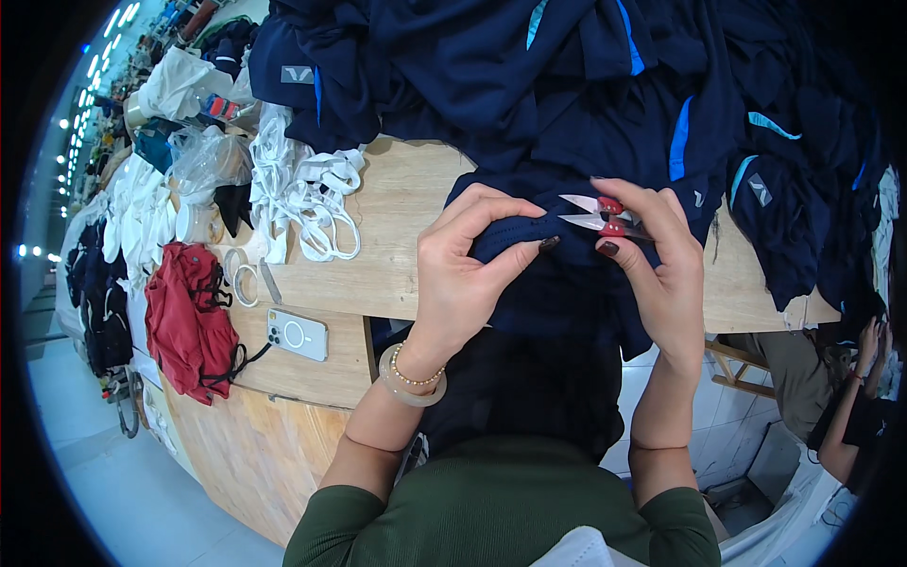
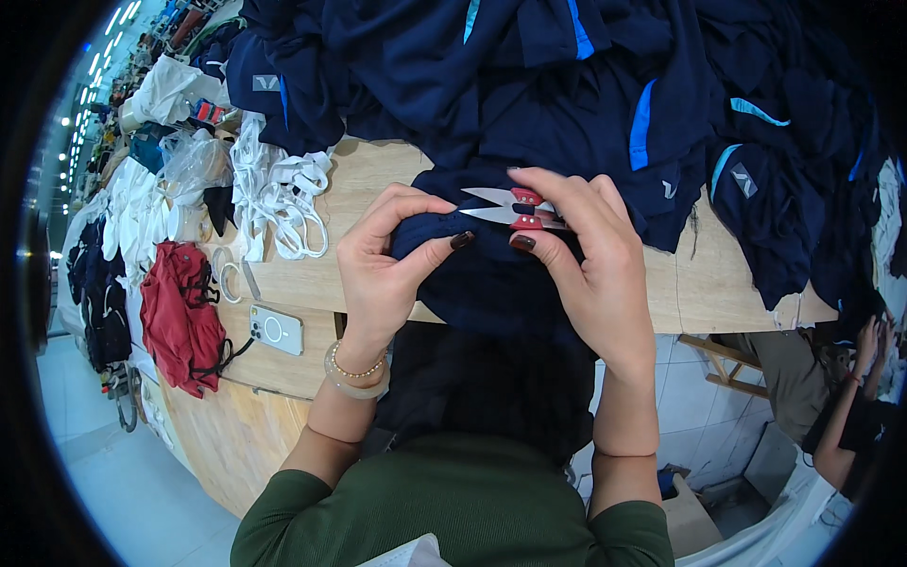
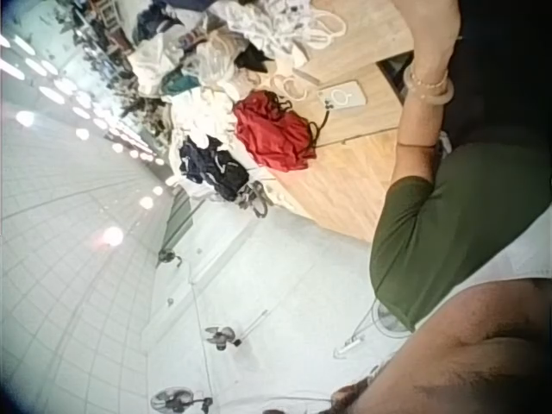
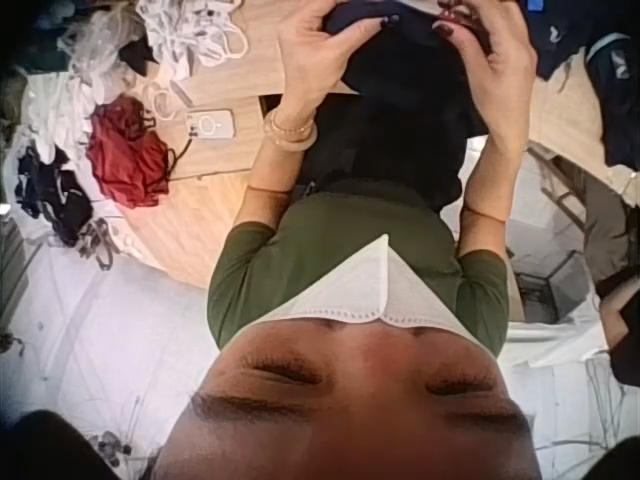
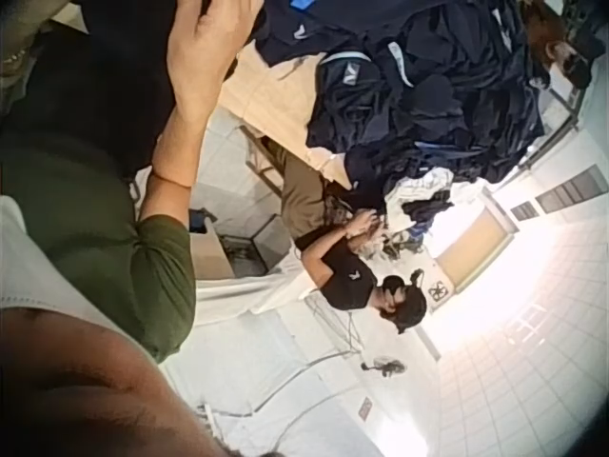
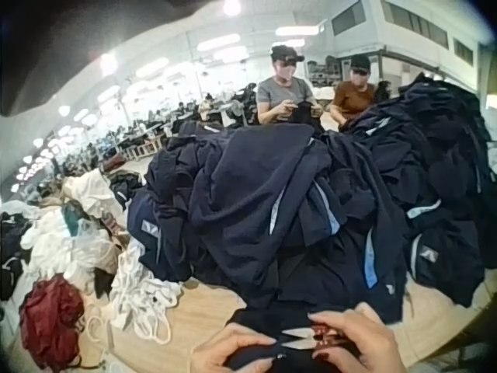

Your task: The recorder uses thread snips to trim excess threads from blue athletic garments on a factory workbench.

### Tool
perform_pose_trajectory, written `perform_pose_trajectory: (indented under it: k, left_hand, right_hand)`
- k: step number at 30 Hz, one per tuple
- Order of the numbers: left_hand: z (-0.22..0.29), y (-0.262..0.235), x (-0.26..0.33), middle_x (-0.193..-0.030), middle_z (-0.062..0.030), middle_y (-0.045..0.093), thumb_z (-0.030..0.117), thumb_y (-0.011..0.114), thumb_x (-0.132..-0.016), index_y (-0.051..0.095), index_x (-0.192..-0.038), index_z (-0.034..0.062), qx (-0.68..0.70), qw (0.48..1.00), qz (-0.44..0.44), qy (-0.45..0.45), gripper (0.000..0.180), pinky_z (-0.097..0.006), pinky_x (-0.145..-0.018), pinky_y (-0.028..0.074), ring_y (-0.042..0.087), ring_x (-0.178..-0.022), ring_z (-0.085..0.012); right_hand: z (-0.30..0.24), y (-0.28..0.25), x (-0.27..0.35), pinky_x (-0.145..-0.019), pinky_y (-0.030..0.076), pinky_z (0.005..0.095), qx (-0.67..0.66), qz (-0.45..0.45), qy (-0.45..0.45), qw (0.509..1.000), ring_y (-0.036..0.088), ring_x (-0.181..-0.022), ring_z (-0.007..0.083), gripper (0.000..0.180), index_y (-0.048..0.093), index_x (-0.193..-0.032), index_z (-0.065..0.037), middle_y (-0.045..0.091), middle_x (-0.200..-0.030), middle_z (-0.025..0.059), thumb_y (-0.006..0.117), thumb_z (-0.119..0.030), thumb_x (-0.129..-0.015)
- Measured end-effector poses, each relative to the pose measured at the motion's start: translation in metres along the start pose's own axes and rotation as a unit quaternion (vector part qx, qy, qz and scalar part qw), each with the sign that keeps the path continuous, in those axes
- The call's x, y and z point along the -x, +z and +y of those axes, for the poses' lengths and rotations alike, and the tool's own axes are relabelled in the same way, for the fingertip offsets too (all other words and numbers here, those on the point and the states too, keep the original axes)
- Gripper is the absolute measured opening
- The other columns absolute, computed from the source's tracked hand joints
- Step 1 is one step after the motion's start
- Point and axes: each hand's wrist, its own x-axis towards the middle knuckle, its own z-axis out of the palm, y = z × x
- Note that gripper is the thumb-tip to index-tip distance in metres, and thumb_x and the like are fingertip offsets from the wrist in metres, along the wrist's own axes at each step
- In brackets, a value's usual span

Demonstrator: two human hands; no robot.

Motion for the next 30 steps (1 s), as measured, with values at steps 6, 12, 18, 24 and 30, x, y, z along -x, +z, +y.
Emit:
perform_pose_trajectory:
  k: [6, 12, 18, 24, 30]
  left_hand:
    - [0.0006, 0.0009, -0.0020, -0.090, -0.0065, 0.064, -0.006, 0.074, -0.072, 0.071, -0.095, 0.0001, -0.033, 0.999, 0.010, 0.041, 0.024, -0.024, -0.070, 0.049, 0.063, -0.080, -0.0149]
    - [0.0016, 0.0012, -0.0032, -0.089, -0.0066, 0.063, -0.007, 0.073, -0.071, 0.071, -0.095, 0.0002, -0.049, 0.998, 0.009, 0.049, 0.025, -0.023, -0.068, 0.049, 0.063, -0.079, -0.0152]
    - [0.0021, 0.0019, -0.0022, -0.088, -0.0064, 0.062, -0.007, 0.073, -0.071, 0.070, -0.094, 0.0003, -0.066, 0.996, 0.011, 0.055, 0.025, -0.024, -0.068, 0.049, 0.063, -0.078, -0.0154]
    - [0.0021, 0.0011, -0.0022, -0.088, -0.0058, 0.062, -0.007, 0.073, -0.071, 0.071, -0.094, 0.0006, -0.067, 0.996, 0.012, 0.058, 0.025, -0.023, -0.068, 0.049, 0.063, -0.078, -0.0149]
    - [0.0006, -0.0004, -0.0014, -0.087, -0.0058, 0.062, -0.007, 0.073, -0.071, 0.071, -0.094, 0.0007, -0.069, 0.996, 0.012, 0.059, 0.025, -0.023, -0.068, 0.049, 0.063, -0.078, -0.0148]
  right_hand:
    - [0.0008, -0.0012, 0.0045, -0.065, 0.046, 0.0265, -0.016, 0.077, 0.000, 0.997, 0.051, -0.074, 0.0167, 0.021, 0.067, -0.093, 0.000, 0.063, -0.082, 0.0041, 0.074, 0.000, -0.073]
    - [0.0000, 0.0016, 0.0016, -0.063, 0.043, 0.0279, 0.041, 0.078, -0.041, 0.995, 0.049, -0.072, 0.0186, 0.024, 0.068, -0.093, -0.001, 0.064, -0.080, 0.0037, 0.077, -0.002, -0.070]
    - [-0.0013, 0.0032, 0.0011, -0.060, 0.041, 0.0284, 0.051, 0.070, -0.064, 0.994, 0.048, -0.070, 0.0189, 0.024, 0.068, -0.093, -0.001, 0.064, -0.078, 0.0047, 0.077, -0.002, -0.070]
    - [-0.0017, 0.0030, 0.0019, -0.060, 0.042, 0.0285, 0.040, 0.083, -0.063, 0.994, 0.048, -0.069, 0.0189, 0.024, 0.068, -0.092, 0.000, 0.063, -0.078, 0.0048, 0.077, 0.000, -0.070]
    - [-0.0027, 0.0015, 0.0024, -0.062, 0.044, 0.0281, 0.035, 0.066, -0.043, 0.996, 0.050, -0.071, 0.0190, 0.022, 0.068, -0.092, 0.000, 0.063, -0.079, 0.0050, 0.075, 0.002, -0.071]
